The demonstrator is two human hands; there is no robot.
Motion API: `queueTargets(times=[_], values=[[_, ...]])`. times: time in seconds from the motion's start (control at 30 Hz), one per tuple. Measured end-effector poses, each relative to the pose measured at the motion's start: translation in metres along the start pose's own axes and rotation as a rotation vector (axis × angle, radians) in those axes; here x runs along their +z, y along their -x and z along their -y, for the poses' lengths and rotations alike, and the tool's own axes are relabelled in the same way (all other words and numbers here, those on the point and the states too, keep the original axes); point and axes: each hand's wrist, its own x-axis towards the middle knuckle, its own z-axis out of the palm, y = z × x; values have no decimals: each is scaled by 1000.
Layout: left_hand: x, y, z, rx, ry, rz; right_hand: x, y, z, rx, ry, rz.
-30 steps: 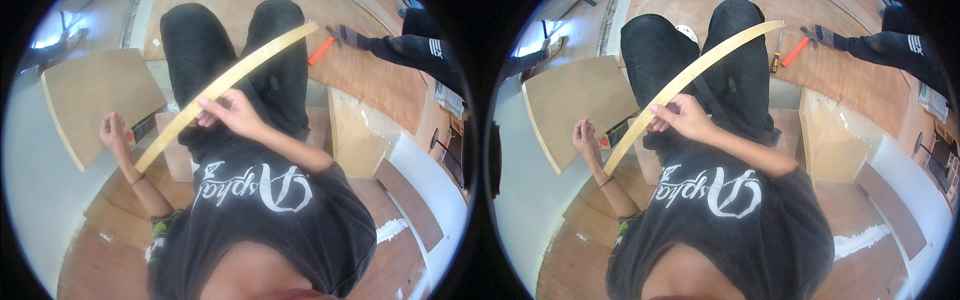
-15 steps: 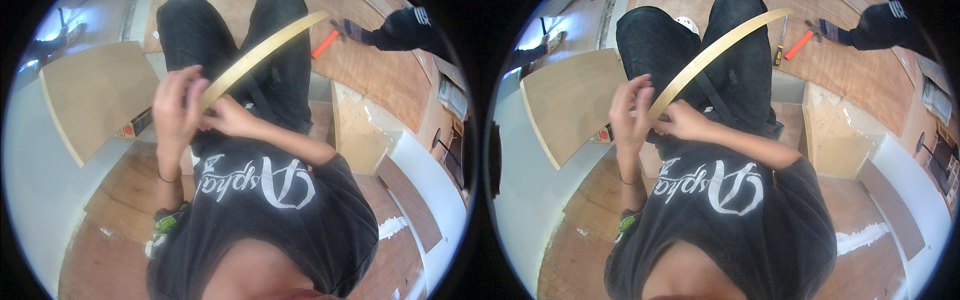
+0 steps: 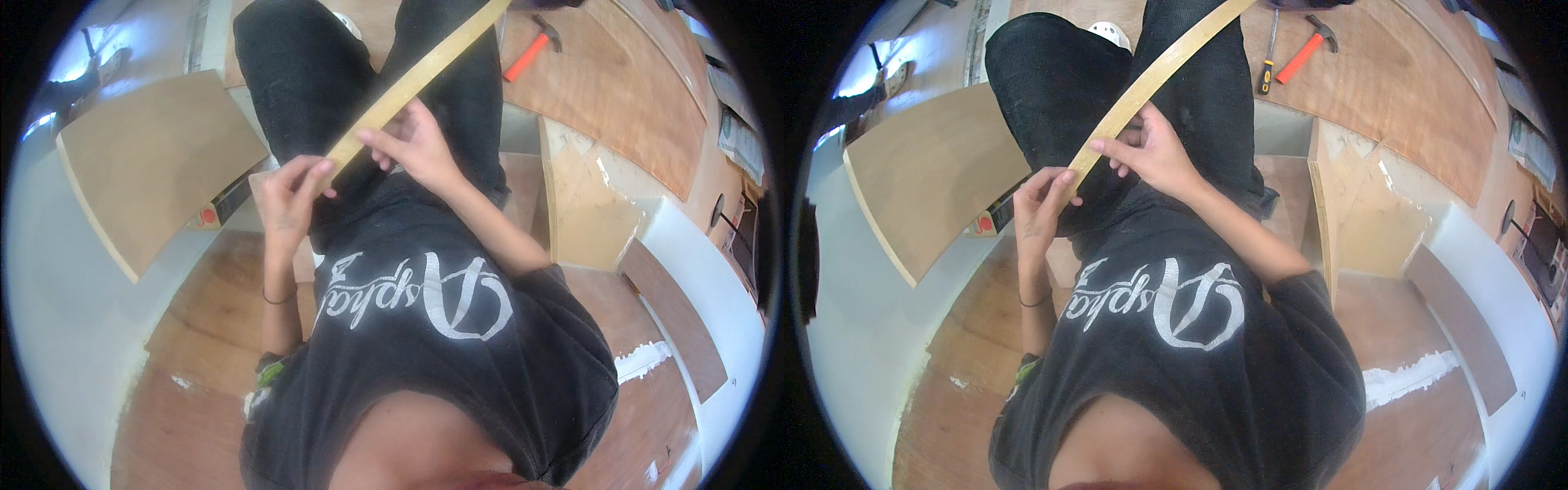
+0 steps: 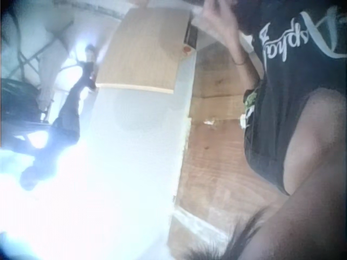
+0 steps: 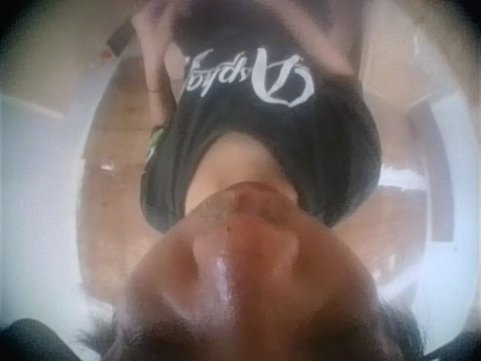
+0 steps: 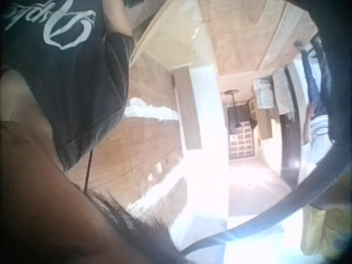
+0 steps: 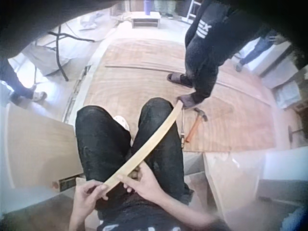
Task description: The person handles a thin wooden strip, measures and marks it, then applies adhesive along its length. The person moves around the room to position the strip and prepare it for installation.
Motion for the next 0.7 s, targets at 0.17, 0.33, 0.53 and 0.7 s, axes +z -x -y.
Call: queueTargets(times=[0.17,0.33,0.53,0.7], values=[[0,-3,5,-35,-19,-15,2,-6,-9,22,-2,-106],[1,-4,8,-20,-27,-11,-4,-5,-12,37,-39,-124],[16,-7,-13,274,-278,-8,5,-2,-14,15,-66,-80],[31,-9,-20,360,-410,-96,11,-4,-10,-26,-45,-102]])
